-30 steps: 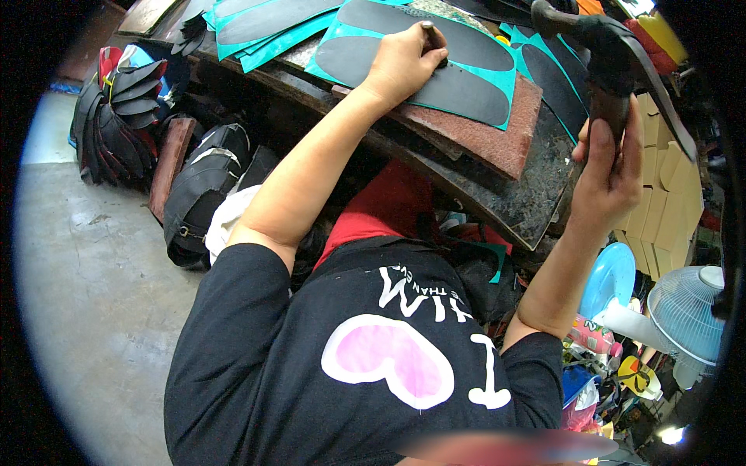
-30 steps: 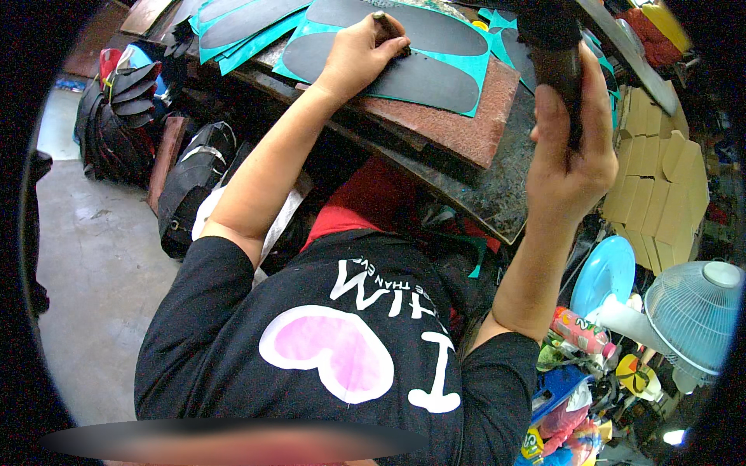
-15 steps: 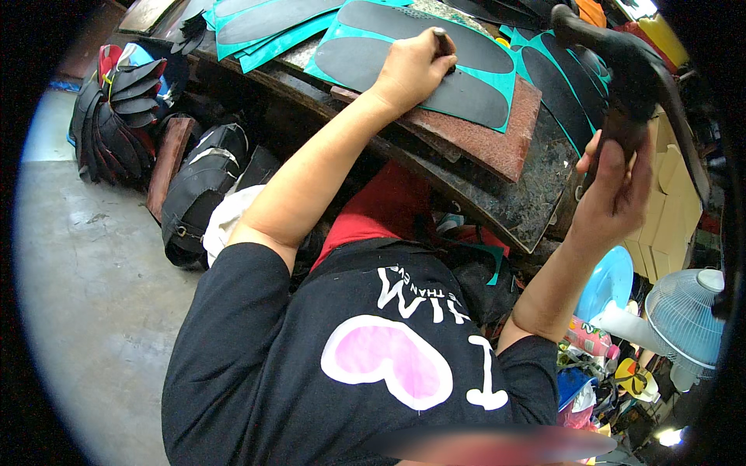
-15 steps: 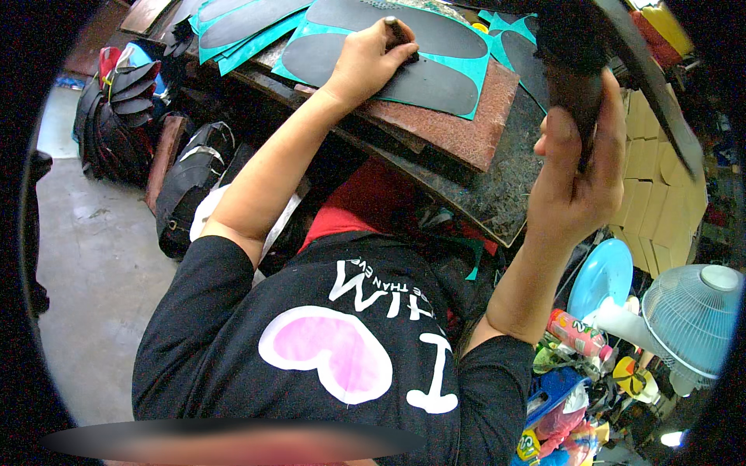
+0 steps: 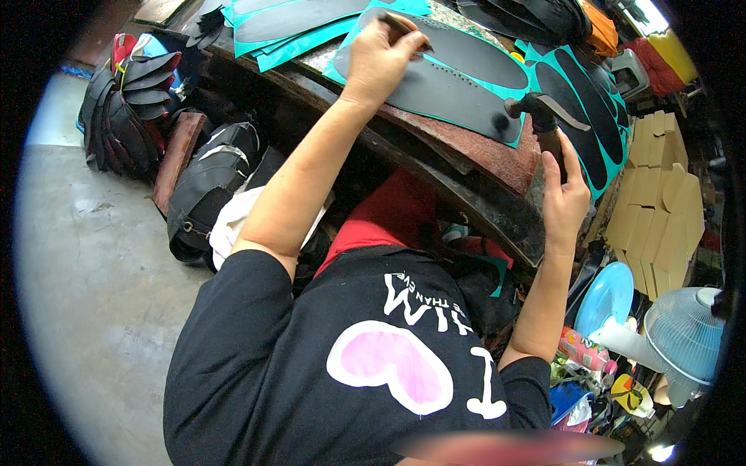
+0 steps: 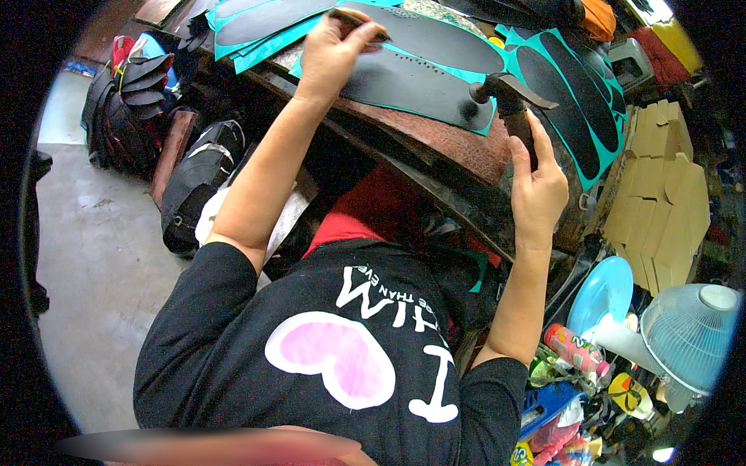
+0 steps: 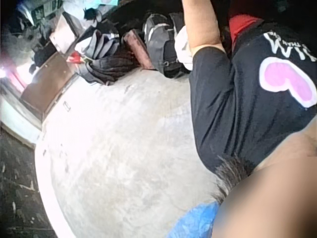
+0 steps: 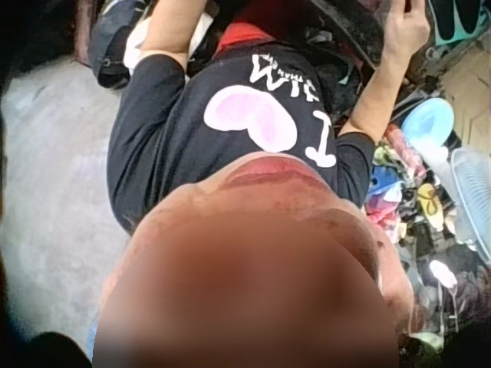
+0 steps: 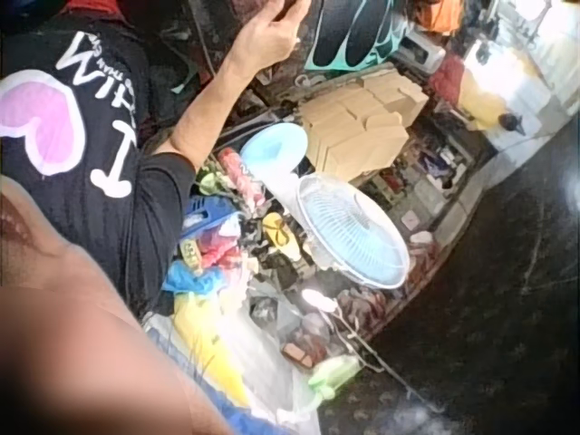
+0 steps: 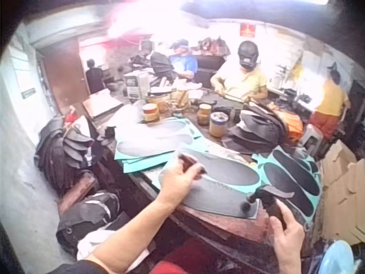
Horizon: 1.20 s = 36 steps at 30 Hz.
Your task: The person repeatedly uses a hammer and a small metal punch to create rows of holes along the edges of teal and black rubber insoles. They hold each insole steady with one hand while striking the punch with the other, then move to the next insole and repeat the process.
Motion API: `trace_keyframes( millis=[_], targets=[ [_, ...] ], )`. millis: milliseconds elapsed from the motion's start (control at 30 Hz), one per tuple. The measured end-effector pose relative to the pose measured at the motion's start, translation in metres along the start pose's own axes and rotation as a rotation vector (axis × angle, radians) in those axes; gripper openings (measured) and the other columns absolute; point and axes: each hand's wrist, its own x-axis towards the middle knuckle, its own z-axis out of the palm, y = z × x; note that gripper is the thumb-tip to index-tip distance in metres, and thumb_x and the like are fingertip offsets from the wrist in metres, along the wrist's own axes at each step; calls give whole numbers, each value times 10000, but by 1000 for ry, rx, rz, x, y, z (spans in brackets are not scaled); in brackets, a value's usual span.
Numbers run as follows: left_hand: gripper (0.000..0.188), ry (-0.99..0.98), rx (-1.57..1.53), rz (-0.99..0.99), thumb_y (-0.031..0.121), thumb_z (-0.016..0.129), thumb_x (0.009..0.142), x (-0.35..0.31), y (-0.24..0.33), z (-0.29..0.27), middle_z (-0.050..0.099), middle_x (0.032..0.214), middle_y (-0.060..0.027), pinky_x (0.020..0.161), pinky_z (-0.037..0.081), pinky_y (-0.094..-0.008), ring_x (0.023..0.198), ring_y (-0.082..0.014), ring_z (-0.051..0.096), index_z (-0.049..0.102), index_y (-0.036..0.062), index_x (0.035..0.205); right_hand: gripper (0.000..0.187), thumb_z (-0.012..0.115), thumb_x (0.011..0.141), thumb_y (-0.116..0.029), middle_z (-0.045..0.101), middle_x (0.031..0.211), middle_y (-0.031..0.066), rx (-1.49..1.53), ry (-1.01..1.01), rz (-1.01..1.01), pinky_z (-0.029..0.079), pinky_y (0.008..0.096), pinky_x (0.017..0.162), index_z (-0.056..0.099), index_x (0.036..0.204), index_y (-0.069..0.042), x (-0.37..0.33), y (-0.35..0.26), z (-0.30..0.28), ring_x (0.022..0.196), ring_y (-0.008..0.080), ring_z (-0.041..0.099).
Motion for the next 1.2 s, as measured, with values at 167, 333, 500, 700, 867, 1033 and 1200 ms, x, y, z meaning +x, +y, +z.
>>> trace_keyframes(
  millis=[167, 333, 500, 700, 867, 1033, 1200],
  targets=[
    [139, -156, 274, 27, 91, 712, 900, -4, -8, 2, 717, 874, -67, 711, 566, -240, 793, -99, 684, 643, -2, 976, 395, 671, 942, -249, 701, 1153, 116, 81, 9, -42, 510, 290, 826, 625, 1319, -145, 18, -18, -1, 960, 180, 682],
    [169, -189, 432, 94, 132, 728, 885, -1, -5, 4, 727, 852, -92, 714, 566, -285, 776, -138, 703, 652, 1, 961, 399, 673, 948, -159, 684, 980, 23, 387, 133, -159, 448, 186, 601, 613, 1339, -108, 31, -58, -22, 664, 32, 519],
    [158, -238, 813, 545, 152, 701, 876, -16, 3, 23, 683, 829, -182, 698, 550, -404, 791, -378, 674, 605, 57, 959, 440, 687, 933, -205, 720, 1113, 117, 37, 260, -603, 541, 310, 747, 588, 1355, -128, 40, -62, 13, 877, 214, 721],
    [147, -66, 130, -86, 87, 667, 925, -6, -7, 18, 727, 872, -86, 728, 588, -233, 823, -117, 702, 606, -29, 992, 384, 667, 945, -250, 703, 1159, 143, 3, 88, -287, 532, 328, 821, 628, 1308, -133, 36, -26, 0, 997, 216, 710],
    [186, -228, 508, 164, 128, 690, 903, -2, -8, 17, 725, 827, -119, 675, 576, -292, 765, -169, 722, 612, 17, 1030, 391, 652, 962, -162, 668, 918, 5, 433, 205, -197, 435, 186, 564, 604, 1345, -103, 31, -58, -37, 662, 35, 525],
    [168, -285, 796, 607, 169, 687, 880, -13, 0, 34, 660, 782, -188, 666, 536, -456, 756, -391, 661, 564, 69, 937, 410, 658, 947, -208, 686, 1111, 119, 122, 120, -308, 523, 308, 786, 590, 1341, -117, 24, -47, 0, 925, 233, 672],
    [128, -88, 325, 69, 75, 672, 909, -9, -10, 31, 729, 877, -117, 702, 579, -271, 788, -154, 713, 625, -8, 994, 398, 668, 946, -287, 693, 1183, 136, -40, 31, -99, 523, 335, 854, 619, 1318, -157, 26, -13, 3, 1019, 259, 699]
  ],
)
